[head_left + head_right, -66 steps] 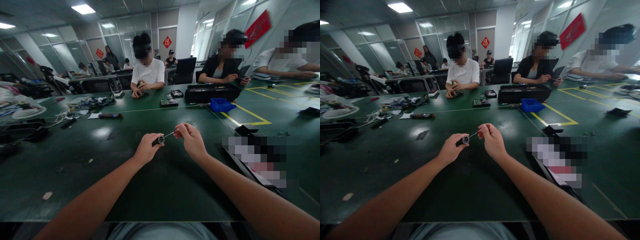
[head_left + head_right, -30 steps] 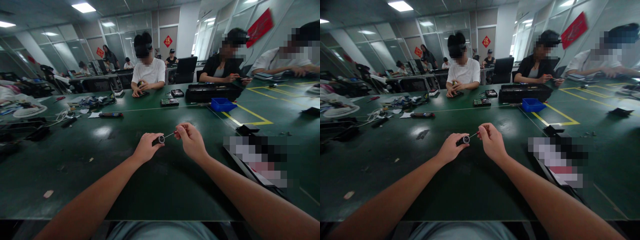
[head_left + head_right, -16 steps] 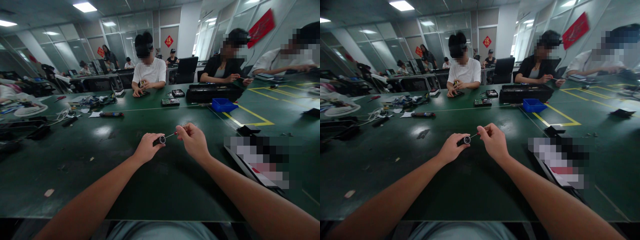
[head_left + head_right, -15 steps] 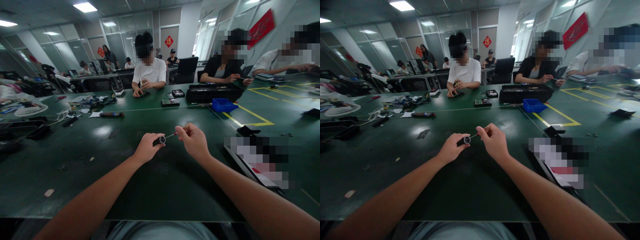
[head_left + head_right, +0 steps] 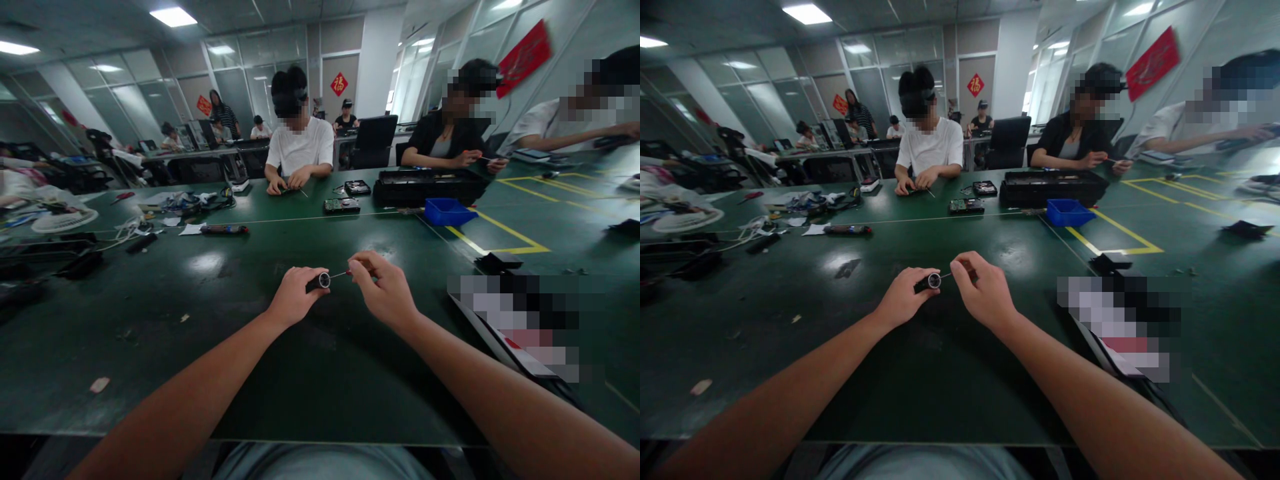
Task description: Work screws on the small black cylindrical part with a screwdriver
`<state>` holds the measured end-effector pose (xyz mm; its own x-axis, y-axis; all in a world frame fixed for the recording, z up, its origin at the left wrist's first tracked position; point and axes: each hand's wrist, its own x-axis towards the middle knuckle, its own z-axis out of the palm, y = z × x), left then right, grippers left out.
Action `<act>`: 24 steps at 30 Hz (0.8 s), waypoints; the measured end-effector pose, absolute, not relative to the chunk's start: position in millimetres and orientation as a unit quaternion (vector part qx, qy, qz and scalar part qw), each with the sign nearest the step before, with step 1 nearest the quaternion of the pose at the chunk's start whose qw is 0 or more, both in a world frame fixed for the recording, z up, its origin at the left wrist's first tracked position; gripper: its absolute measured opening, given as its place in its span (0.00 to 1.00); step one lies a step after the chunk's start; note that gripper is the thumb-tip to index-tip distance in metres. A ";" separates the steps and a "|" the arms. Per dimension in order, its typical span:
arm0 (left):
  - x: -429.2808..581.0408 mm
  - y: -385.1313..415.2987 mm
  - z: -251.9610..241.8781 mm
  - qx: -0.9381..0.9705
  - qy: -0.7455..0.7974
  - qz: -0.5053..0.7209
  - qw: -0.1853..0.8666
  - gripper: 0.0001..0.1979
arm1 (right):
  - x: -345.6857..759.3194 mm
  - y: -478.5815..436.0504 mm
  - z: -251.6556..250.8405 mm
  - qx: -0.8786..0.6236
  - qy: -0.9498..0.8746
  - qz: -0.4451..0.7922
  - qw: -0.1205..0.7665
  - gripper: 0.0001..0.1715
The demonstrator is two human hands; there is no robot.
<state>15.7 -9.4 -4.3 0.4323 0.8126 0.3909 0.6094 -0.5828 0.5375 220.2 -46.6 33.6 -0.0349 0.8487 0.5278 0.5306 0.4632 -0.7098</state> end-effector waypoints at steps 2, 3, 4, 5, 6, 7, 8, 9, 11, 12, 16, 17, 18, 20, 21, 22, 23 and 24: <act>15.0 -8.8 -5.5 0.830 0.427 0.322 0.159 0.19 | 220.3 -46.8 35.1 -0.516 -0.699 0.154 0.470 0.18; 14.7 -8.5 -5.9 0.829 0.427 0.324 0.159 0.19 | 220.2 -46.9 35.7 -0.526 -0.699 0.147 0.462 0.19; 14.4 -8.2 -6.2 0.829 0.427 0.324 0.159 0.19 | 219.9 -47.0 36.3 -0.532 -0.699 0.140 0.457 0.19; 14.1 -8.0 -6.3 0.829 0.427 0.323 0.160 0.19 | 219.5 -47.1 36.6 -0.531 -0.702 0.137 0.455 0.18; 13.8 -8.0 -6.2 0.828 0.428 0.323 0.161 0.19 | 219.0 -47.3 36.8 -0.527 -0.705 0.135 0.455 0.16; 13.5 -8.0 -6.1 0.827 0.431 0.323 0.164 0.19 | 218.5 -47.5 36.9 -0.521 -0.708 0.136 0.456 0.15; 13.3 -8.0 -6.0 0.824 0.434 0.323 0.166 0.18 | 218.1 -47.9 36.8 -0.515 -0.712 0.138 0.458 0.15; 13.0 -8.1 -5.9 0.821 0.439 0.324 0.168 0.18 | 217.8 -48.3 36.7 -0.509 -0.714 0.143 0.459 0.16; 12.8 -8.3 -6.0 0.817 0.445 0.325 0.171 0.19 | 217.4 -49.4 36.7 -0.503 -0.713 0.154 0.463 0.15; 12.8 -8.4 -6.2 0.817 0.445 0.326 0.171 0.19 | 217.2 -50.1 36.8 -0.503 -0.712 0.156 0.465 0.16; 13.7 -8.0 -6.5 0.825 0.429 0.327 0.168 0.19 | 216.5 -52.0 36.0 -0.507 -0.708 0.140 0.471 0.18; 13.9 -7.7 -6.3 0.825 0.428 0.328 0.168 0.19 | 216.3 -51.9 35.2 -0.508 -0.705 0.141 0.475 0.16; 13.9 -7.4 -5.9 0.823 0.431 0.330 0.168 0.18 | 216.2 -51.4 34.2 -0.509 -0.697 0.148 0.483 0.15; 13.7 -6.9 -4.7 0.813 0.443 0.339 0.168 0.18 | 216.2 -49.0 31.8 -0.507 -0.672 0.184 0.507 0.15; 13.6 -6.9 -4.1 0.809 0.448 0.342 0.167 0.18 | 216.4 -47.3 30.6 -0.502 -0.657 0.208 0.522 0.14; 13.5 -7.0 -3.5 0.806 0.452 0.343 0.168 0.18 | 216.7 -45.4 29.7 -0.493 -0.644 0.237 0.534 0.14; 13.5 -7.2 -3.0 0.805 0.454 0.342 0.168 0.18 | 217.0 -43.6 28.9 -0.486 -0.633 0.259 0.544 0.14; 13.6 -7.6 -2.7 0.806 0.454 0.340 0.168 0.18 | 217.3 -41.8 28.3 -0.479 -0.625 0.275 0.552 0.14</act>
